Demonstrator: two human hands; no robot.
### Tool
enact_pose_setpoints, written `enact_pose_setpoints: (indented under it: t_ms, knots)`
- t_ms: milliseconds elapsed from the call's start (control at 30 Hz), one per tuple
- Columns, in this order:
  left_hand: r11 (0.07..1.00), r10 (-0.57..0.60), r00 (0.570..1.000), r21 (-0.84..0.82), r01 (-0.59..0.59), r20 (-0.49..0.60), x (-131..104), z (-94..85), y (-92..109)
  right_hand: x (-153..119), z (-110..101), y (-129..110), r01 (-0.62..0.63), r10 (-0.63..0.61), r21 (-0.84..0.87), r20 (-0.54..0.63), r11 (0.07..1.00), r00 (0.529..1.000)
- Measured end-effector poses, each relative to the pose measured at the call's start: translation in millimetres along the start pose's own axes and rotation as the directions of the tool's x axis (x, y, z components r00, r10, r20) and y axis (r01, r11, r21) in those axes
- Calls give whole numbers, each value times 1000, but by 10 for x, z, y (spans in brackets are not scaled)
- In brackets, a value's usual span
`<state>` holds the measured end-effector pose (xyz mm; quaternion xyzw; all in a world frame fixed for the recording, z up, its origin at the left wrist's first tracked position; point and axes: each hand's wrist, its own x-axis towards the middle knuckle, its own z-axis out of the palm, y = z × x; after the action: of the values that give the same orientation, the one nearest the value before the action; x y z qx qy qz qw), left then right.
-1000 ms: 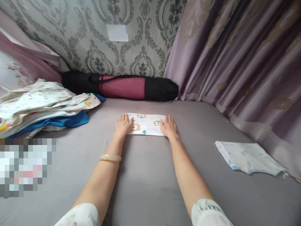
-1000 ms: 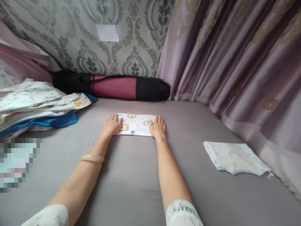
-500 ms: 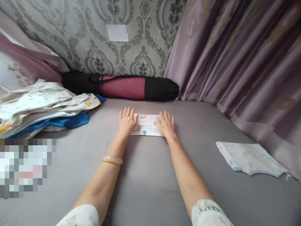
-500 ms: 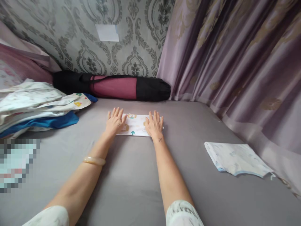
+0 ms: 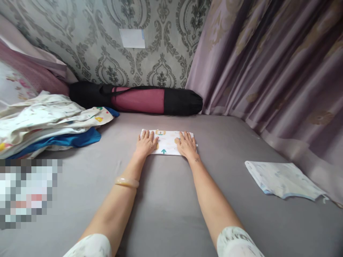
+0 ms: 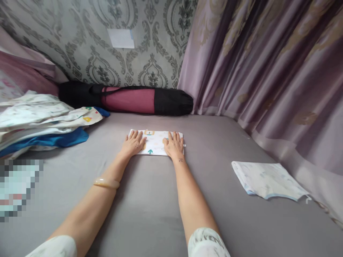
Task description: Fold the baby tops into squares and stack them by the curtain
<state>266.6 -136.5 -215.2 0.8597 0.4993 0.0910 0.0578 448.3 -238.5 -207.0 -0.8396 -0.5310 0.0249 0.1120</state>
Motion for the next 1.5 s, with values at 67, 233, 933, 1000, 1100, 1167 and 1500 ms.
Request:
enact_pose_setpoints:
  t_ms: [67, 233, 933, 1000, 1100, 1167, 1500]
  knots:
    - [1000, 15, 997, 22, -14, -70, 4, -7, 36, 1, -21, -40, 16, -16, -5, -48, 1000, 999]
    - [993, 112, 990, 46, -109, -84, -2, 50, 121, -19, 15, -151, 70, -70, -2, -70, 998, 995]
    - [958, 286, 956, 0, -287, -60, -73, 95, 416, -32, 54, -299, 149, -148, 24, -43, 989, 988]
    - [959, 284, 959, -3, -284, -7, -80, 138, 435, -40, 82, -312, 142, -142, 24, -10, 990, 990]
    - [963, 270, 963, -19, -270, 15, -73, 178, 422, -48, 106, -311, 138, -138, 16, -4, 990, 990]
    - [964, 264, 964, -31, -264, 9, -67, 186, 415, -52, 114, -305, 134, -134, 10, -7, 991, 991]
    - [926, 237, 964, -271, -263, -124, 65, 41, 235, 49, -29, -441, 64, -65, 19, 95, 998, 993]
